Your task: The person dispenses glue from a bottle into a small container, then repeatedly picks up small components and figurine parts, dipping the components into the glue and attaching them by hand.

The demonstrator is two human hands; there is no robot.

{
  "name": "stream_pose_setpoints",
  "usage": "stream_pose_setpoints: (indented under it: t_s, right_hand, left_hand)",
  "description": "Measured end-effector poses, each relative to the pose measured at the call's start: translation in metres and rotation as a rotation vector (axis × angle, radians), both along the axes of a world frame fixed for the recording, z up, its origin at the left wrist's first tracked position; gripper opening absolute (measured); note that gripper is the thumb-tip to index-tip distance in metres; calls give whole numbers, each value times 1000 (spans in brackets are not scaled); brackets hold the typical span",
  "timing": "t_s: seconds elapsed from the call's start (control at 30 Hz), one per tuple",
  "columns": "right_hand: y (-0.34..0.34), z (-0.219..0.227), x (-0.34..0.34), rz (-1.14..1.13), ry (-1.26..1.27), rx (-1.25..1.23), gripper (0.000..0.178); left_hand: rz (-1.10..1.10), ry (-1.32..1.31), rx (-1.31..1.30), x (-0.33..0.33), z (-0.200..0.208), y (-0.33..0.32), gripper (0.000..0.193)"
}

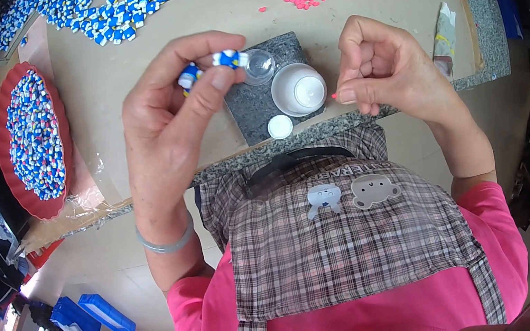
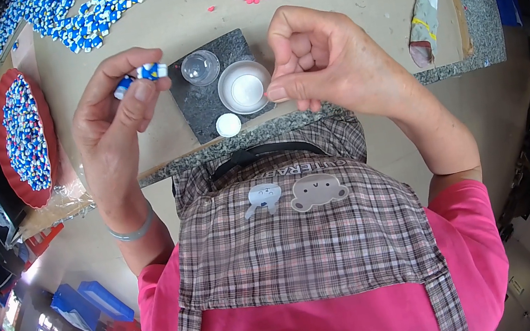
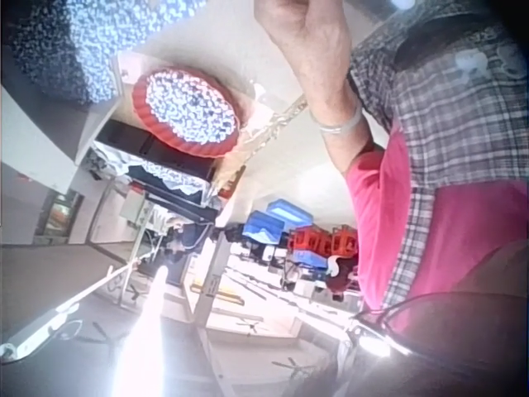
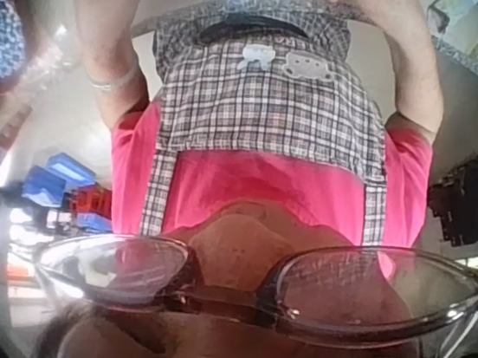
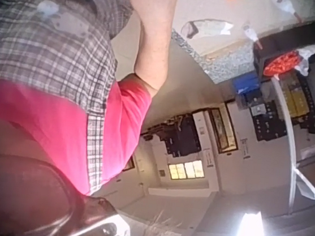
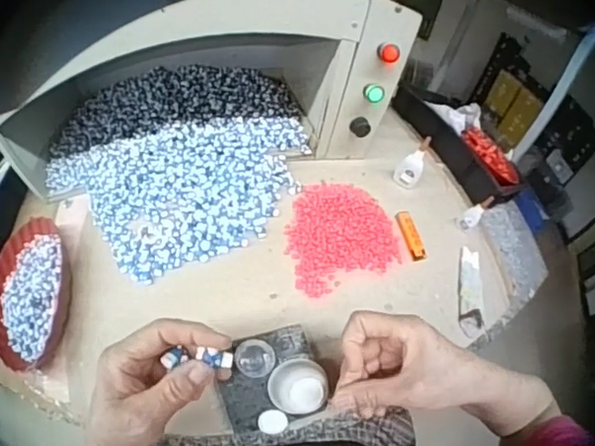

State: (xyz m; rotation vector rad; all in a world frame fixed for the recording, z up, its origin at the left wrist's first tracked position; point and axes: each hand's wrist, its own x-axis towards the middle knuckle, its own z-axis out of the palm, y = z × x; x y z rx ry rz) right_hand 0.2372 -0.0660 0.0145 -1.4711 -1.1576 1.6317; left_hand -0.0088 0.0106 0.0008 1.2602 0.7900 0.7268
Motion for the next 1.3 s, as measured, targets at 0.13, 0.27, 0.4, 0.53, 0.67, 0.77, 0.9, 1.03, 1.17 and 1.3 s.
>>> stream_pose_setpoints:
  t_s: [0.13, 0.27, 0.4, 0.53, 0.67, 0.77, 0.9, 1.03, 1.17, 1.3]
  right_hand:
    - [1, -5, 7, -41, 262, -28, 25]
    - [2, -7, 6, -100, 450, -54, 32]
    - [2, -6, 9, -115, 556, -79, 32]
    - [-1, -8, 11, -135, 574, -47, 31]
    - [-6, -3, 7, -141, 403, 87, 24]
    - [-7, 2, 5, -150, 308, 136, 25]
    - [-8, 3, 2, -160, 257, 143, 26]
    - [-8, 6, 1, -154, 198, 127, 26]
    - [-8, 7, -1, -140, 137, 118, 25]
    - [-11, 4, -6, -172, 82, 193, 25]
  left_hand:
    - [-43, -9, 11, 10, -2, -14, 19]
    - [-148, 101, 177, 21, 1, -21, 22]
    - [-152, 87, 279, 32, -4, -25, 22]
    - [-94, 48, 284, 40, -4, -29, 23]
    - [-148, 83, 239, 42, -4, -31, 23]
    - [-146, 83, 233, 44, -5, -32, 24]
    - [-137, 92, 287, 46, -6, -32, 23]
    - [-138, 111, 335, 49, -3, -33, 24]
    - [-124, 140, 431, 52, -1, -34, 25]
    - [-96, 132, 648, 56, -4, -34, 21]
